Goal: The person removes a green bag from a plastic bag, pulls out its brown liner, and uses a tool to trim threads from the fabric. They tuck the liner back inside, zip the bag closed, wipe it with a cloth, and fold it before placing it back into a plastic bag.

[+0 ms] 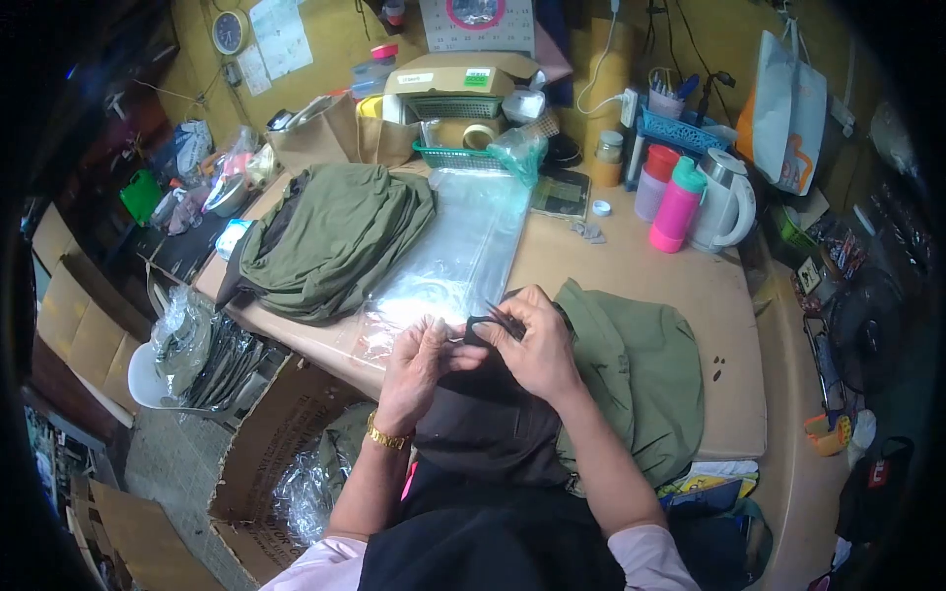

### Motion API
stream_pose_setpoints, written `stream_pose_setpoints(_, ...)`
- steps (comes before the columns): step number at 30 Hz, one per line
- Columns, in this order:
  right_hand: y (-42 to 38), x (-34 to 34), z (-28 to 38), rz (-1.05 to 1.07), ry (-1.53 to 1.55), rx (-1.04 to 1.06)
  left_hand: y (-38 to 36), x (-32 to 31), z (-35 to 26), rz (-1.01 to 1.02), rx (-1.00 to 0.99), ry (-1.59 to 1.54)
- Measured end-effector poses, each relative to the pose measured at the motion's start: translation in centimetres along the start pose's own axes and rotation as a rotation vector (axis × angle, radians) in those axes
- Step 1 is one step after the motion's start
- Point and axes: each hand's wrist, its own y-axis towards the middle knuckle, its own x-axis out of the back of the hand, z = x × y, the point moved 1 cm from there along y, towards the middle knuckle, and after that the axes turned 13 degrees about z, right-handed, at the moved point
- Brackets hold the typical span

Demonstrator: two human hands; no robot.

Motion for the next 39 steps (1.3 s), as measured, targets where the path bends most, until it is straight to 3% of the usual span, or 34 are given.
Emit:
stream_pose_setpoints(6, 0.5, -0.3, -0.1, 0.059, 0.318, -0.073, -0.4, 1.8, -0.4, -0.068, 0.059, 0.2)
stream_pose_setpoints(7, 0.4, -0.3, -0.1, 0.062, 0.319, -0.073, -0.3, 0.9, -0.3, -0.104, -0.065, 0.268)
stream_pose_setpoints(10, 0.2, -0.4, 0.0, 0.081, 0.288, -0.062, 0.2, 0.0, -0.8, -0.034, -0.012, 0.427)
stream_pose_setpoints(14, 0.0, -0.2, 0.0, 0.083, 0.324, -0.036, 0.9, 1.0, 0.4, -0.094, 0.151, 0.225)
stream_pose_setpoints(22, -0.1, -0.6, -1.1, 0.038, 0.45, -0.1, 1.1, 0.4, 2.4, -0.086, -0.017, -0.261)
stream_pose_setpoints(25, -0.1, -0.6, -1.4, 0.082, 0.379, -0.164, 1.0, 0.4, 2.2, -0.036, 0.024, -0.214)
stream_pose_setpoints(27, -0.2, -0.5, 0.6, -0.208, -0.074, -0.038, 1.2, 0.7, 2.5, -0.014, 0.007, -0.246)
stream_pose_setpoints(30, -0.8, 0.7, 3.2, -0.109, -0.298, -0.036, 1.3, 0.7, 2.5, -0.028, -0.021, -0.235)
stream_pose_setpoints(34, -1.3, 1.3, 5.0, -0.047, -0.564, 0.136, 1.5, 1.2, 2.9, -0.011, -0.01, -0.215)
stream_pose_setpoints(39, -1.6, 1.1, 5.4, -0.075, -0.622, 0.218, 1.4, 0.5, 2.5, -0.06, -0.031, -0.154)
